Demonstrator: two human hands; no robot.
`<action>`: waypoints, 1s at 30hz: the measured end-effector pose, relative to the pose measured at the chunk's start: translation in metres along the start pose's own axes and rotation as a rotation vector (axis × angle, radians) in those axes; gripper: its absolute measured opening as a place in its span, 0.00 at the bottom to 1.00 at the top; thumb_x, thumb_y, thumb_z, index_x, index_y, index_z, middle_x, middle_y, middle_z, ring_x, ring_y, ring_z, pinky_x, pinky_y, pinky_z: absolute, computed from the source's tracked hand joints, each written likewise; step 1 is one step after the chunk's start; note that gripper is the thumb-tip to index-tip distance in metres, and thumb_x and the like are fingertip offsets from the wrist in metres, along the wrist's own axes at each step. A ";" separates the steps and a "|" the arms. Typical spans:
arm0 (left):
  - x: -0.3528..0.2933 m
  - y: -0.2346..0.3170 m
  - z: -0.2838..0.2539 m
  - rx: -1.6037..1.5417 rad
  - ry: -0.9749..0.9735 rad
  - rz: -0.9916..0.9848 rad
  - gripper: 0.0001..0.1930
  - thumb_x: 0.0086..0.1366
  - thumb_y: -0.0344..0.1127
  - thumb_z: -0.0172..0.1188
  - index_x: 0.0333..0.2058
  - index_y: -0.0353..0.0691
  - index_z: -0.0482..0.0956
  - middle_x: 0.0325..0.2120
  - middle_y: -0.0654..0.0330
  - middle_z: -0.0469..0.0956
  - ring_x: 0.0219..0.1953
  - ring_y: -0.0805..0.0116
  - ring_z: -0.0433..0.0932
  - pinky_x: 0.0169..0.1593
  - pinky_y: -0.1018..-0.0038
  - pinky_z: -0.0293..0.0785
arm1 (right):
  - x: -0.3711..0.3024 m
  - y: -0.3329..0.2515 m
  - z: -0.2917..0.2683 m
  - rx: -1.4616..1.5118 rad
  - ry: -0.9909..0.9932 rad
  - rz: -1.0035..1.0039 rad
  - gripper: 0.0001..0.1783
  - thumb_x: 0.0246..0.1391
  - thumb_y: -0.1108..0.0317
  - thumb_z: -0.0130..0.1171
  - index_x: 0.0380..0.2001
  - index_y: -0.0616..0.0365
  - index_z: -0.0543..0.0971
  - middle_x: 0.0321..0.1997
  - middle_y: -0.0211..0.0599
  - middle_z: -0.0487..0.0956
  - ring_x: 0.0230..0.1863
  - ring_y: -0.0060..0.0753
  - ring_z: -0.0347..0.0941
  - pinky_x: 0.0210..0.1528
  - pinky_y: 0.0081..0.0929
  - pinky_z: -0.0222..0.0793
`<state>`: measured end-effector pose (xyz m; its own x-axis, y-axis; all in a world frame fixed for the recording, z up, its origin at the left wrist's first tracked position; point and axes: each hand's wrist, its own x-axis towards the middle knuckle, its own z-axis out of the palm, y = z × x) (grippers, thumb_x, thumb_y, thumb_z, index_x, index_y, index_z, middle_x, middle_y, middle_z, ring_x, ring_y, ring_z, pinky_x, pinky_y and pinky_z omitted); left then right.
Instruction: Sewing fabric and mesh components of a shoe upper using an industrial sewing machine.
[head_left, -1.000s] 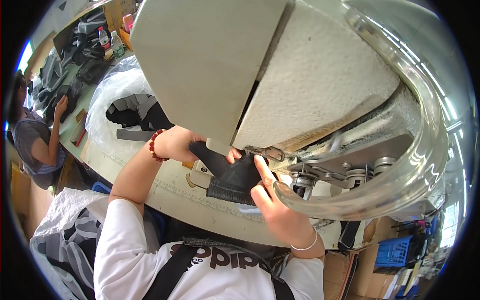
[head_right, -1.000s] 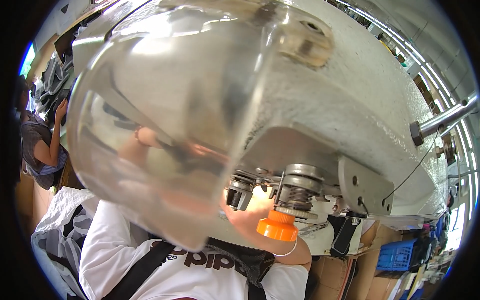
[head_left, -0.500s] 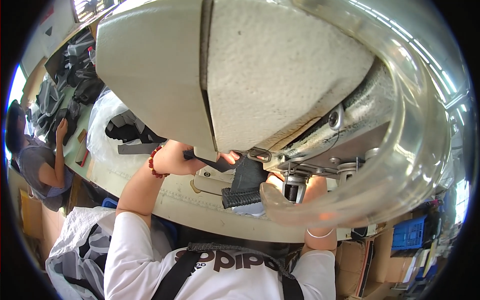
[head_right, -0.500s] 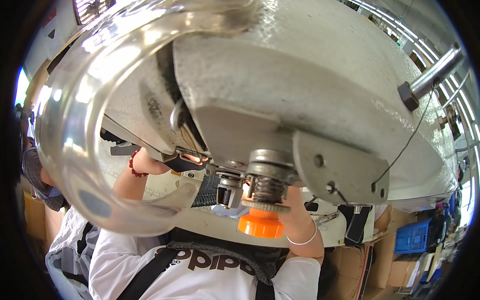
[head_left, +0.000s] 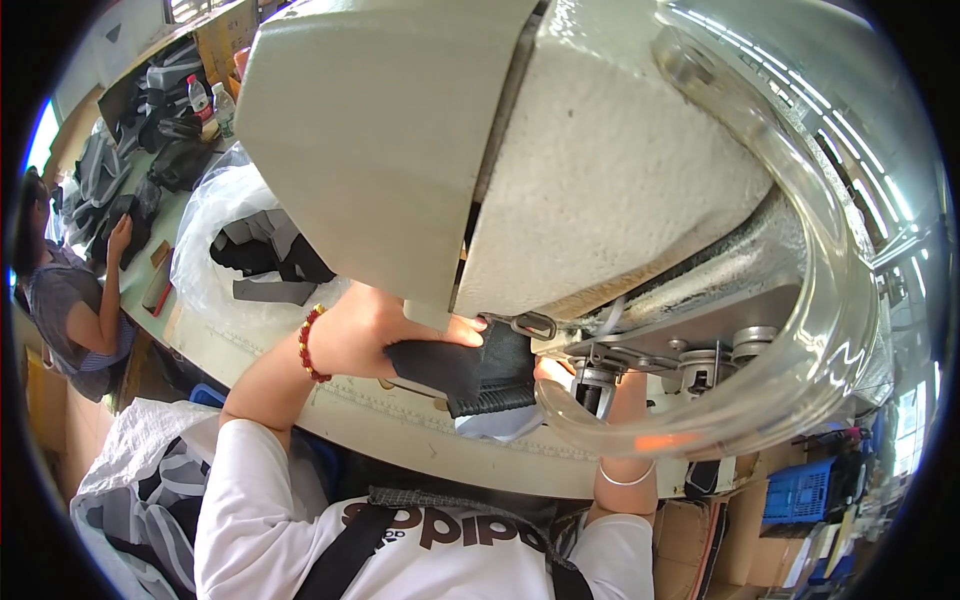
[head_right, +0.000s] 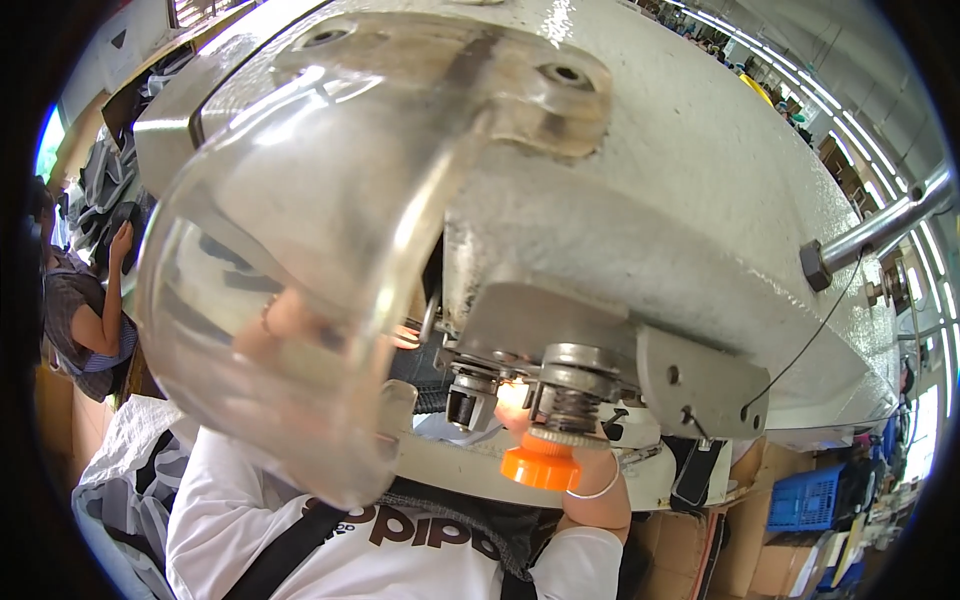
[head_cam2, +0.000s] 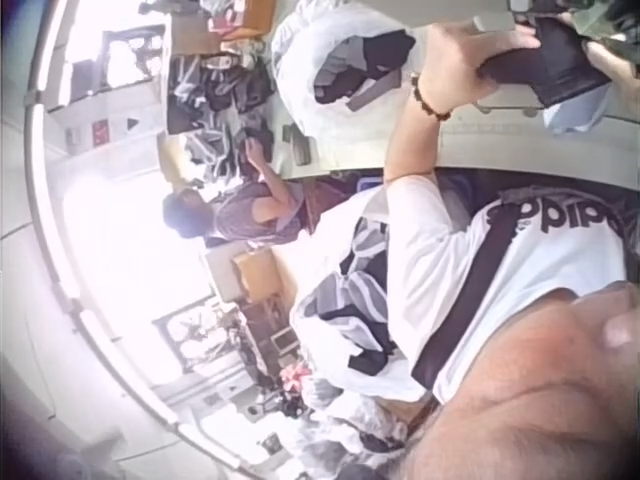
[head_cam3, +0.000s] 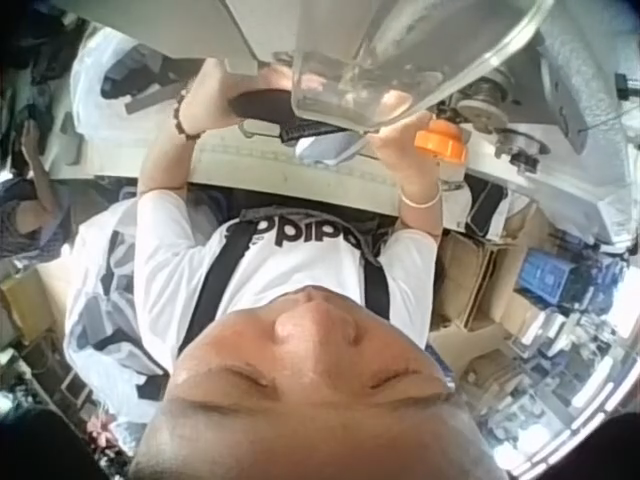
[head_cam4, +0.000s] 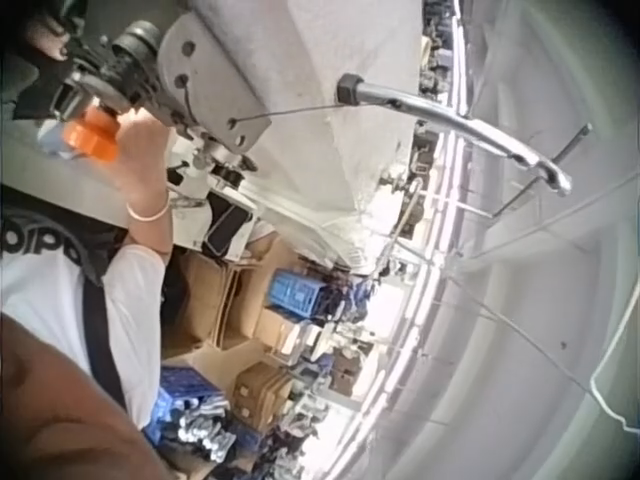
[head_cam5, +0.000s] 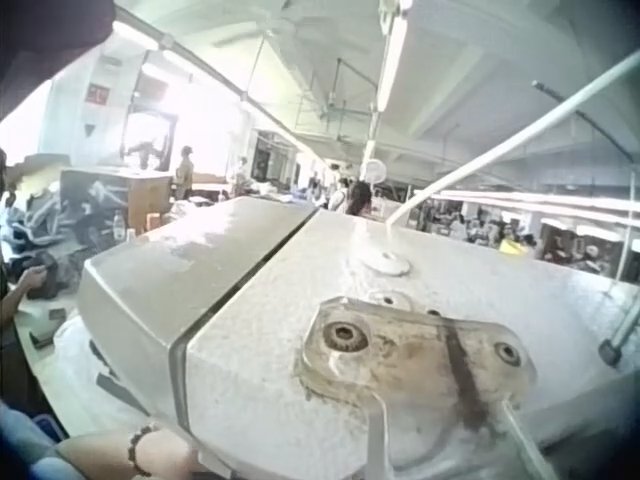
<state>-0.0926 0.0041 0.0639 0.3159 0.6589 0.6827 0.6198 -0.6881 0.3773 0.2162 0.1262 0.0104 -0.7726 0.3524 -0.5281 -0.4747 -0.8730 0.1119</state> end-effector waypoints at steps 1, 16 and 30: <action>0.000 0.002 0.002 0.025 0.006 -0.003 0.21 0.49 0.28 0.74 0.46 0.44 0.91 0.44 0.62 0.90 0.49 0.58 0.86 0.60 0.55 0.74 | 0.002 -0.004 -0.003 -0.021 0.005 0.017 0.24 0.66 0.50 0.59 0.44 0.64 0.71 0.38 0.38 0.72 0.36 0.34 0.69 0.43 0.31 0.71; 0.001 0.034 0.015 0.146 0.075 -0.144 0.27 0.44 0.27 0.73 0.49 0.45 0.88 0.43 0.57 0.90 0.43 0.63 0.89 0.44 0.63 0.82 | -0.012 0.045 -0.009 -2.805 -0.140 -1.681 0.25 0.60 0.57 0.70 0.56 0.57 0.83 0.58 0.36 0.84 0.53 0.43 0.80 0.59 0.50 0.73; -0.003 0.016 0.029 0.025 0.196 -0.231 0.10 0.60 0.26 0.72 0.41 0.35 0.89 0.38 0.50 0.89 0.33 0.57 0.89 0.39 0.70 0.82 | -0.017 0.046 0.000 -2.651 -0.916 -2.234 0.23 0.44 0.59 0.73 0.47 0.47 0.86 0.52 0.32 0.74 0.50 0.36 0.72 0.55 0.48 0.66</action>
<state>-0.0626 0.0002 0.0493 0.0209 0.7243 0.6892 0.6773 -0.5173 0.5231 0.2076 0.0800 0.0246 -0.7270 -0.2410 0.6429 0.0372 0.9212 0.3873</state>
